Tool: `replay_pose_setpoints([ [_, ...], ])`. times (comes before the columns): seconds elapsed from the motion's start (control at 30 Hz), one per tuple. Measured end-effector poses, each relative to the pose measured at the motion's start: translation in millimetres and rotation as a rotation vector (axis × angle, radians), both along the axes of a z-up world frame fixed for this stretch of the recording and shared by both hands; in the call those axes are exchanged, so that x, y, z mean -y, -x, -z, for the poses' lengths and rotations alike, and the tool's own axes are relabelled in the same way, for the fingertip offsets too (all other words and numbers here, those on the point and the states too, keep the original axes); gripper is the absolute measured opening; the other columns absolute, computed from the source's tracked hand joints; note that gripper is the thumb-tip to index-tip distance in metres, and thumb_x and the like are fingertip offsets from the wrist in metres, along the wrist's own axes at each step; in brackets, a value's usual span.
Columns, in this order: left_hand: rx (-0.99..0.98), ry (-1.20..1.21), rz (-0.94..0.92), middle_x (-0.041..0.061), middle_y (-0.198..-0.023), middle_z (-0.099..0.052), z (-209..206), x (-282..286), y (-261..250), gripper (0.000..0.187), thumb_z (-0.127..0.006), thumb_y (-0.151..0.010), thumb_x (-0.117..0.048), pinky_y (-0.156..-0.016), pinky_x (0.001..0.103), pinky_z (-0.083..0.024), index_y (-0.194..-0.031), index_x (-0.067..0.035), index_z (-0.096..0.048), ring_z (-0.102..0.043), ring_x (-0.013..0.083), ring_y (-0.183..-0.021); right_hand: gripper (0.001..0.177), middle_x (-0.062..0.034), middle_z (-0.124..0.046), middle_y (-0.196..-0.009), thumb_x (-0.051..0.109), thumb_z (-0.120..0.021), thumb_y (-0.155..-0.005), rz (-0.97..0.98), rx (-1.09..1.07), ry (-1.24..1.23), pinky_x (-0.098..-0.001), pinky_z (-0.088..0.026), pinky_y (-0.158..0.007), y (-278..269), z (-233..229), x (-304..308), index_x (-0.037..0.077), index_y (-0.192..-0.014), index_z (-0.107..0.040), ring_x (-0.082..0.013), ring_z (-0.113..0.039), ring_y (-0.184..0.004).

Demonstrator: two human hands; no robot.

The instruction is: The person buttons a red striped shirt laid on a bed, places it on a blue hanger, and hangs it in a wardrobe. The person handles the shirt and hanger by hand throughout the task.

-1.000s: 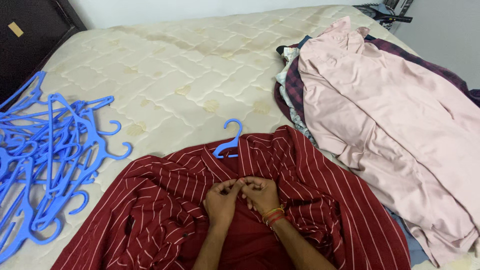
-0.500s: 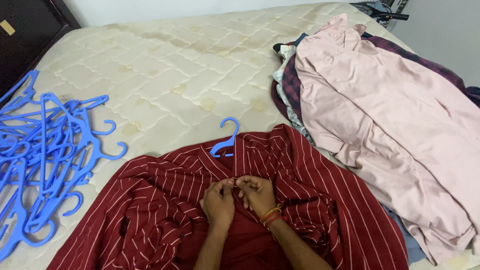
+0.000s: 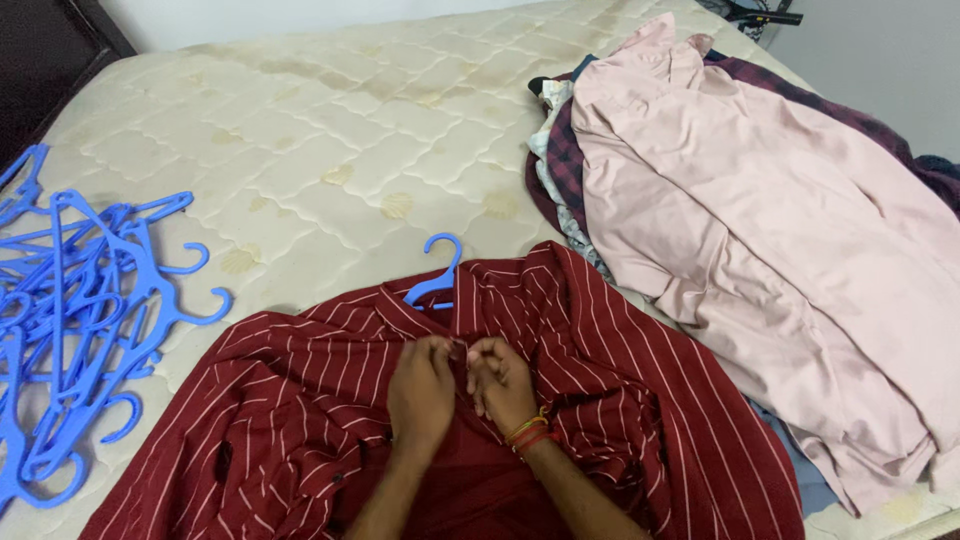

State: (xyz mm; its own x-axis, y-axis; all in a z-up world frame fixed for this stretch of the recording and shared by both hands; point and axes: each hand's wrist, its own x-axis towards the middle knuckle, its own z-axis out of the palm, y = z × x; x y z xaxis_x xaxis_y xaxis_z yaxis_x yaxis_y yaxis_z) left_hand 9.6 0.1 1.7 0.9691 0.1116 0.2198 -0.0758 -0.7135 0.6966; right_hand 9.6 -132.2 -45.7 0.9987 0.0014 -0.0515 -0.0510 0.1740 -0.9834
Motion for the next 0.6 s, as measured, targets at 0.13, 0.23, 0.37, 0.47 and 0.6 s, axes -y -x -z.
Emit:
replay_pose_setpoints([
  [0.13, -0.572, 0.591, -0.076, 0.008, -0.075, -0.057, -16, -3, -36, 0.028, -0.056, -0.106, -0.032, -0.06, 0.032, -0.04, -0.106, -0.009, -0.072, -0.045, 0.0179, -0.065, 0.025, -0.0028, -0.06, -0.059, 0.023, -0.053, -0.103, 0.08, -0.027, -0.003, -0.0242, -0.034, -0.033, 6, -8, -3, 0.006, -0.118, -0.062, -0.0087, -0.046, -0.036],
  [0.23, -0.667, 0.753, 0.019, 0.001, -0.075, -0.058, -22, -10, -51, 0.029, -0.062, -0.104, -0.027, -0.062, 0.03, -0.04, -0.102, 0.0, -0.072, -0.045, 0.0129, -0.066, 0.03, -0.0015, -0.06, -0.058, 0.025, -0.055, -0.103, 0.088, 0.013, 0.024, -0.0238, -0.036, -0.034, 6, -16, -4, 0.004, -0.124, -0.063, -0.0077, -0.047, -0.037],
  [0.37, -0.585, 0.674, 0.076, 0.002, -0.085, -0.072, -11, -14, -54, 0.026, -0.062, -0.1, -0.024, -0.07, 0.029, -0.048, -0.109, -0.003, -0.074, -0.058, 0.0128, -0.073, 0.039, -0.0008, -0.057, -0.057, 0.02, -0.072, -0.096, 0.097, -0.016, 0.1, -0.0236, -0.038, -0.037, 8, -14, -8, 0.002, -0.128, -0.059, -0.0054, -0.048, -0.04],
  [0.47, -0.373, 0.459, 0.089, 0.006, -0.091, -0.076, -7, -11, -50, 0.023, -0.065, -0.094, -0.018, -0.074, 0.03, -0.054, -0.112, -0.006, -0.075, -0.067, 0.0156, -0.078, 0.044, -0.0004, -0.057, -0.056, 0.013, -0.078, -0.089, 0.14, 0.093, 0.207, -0.0226, -0.036, -0.038, 10, -9, -11, -0.001, -0.126, -0.058, -0.0047, -0.045, -0.041],
  [0.6, 0.002, 0.322, 0.084, 0.009, -0.091, -0.075, -22, -12, -33, 0.022, -0.067, -0.094, -0.015, -0.071, 0.033, -0.055, -0.113, -0.006, -0.073, -0.07, 0.0185, -0.078, 0.038, 0.0012, -0.059, -0.058, 0.007, -0.071, -0.092, 0.109, 0.098, 0.172, -0.0222, -0.04, -0.04, 6, 0, -9, 0.0, -0.127, -0.057, -0.004, -0.049, -0.044],
])
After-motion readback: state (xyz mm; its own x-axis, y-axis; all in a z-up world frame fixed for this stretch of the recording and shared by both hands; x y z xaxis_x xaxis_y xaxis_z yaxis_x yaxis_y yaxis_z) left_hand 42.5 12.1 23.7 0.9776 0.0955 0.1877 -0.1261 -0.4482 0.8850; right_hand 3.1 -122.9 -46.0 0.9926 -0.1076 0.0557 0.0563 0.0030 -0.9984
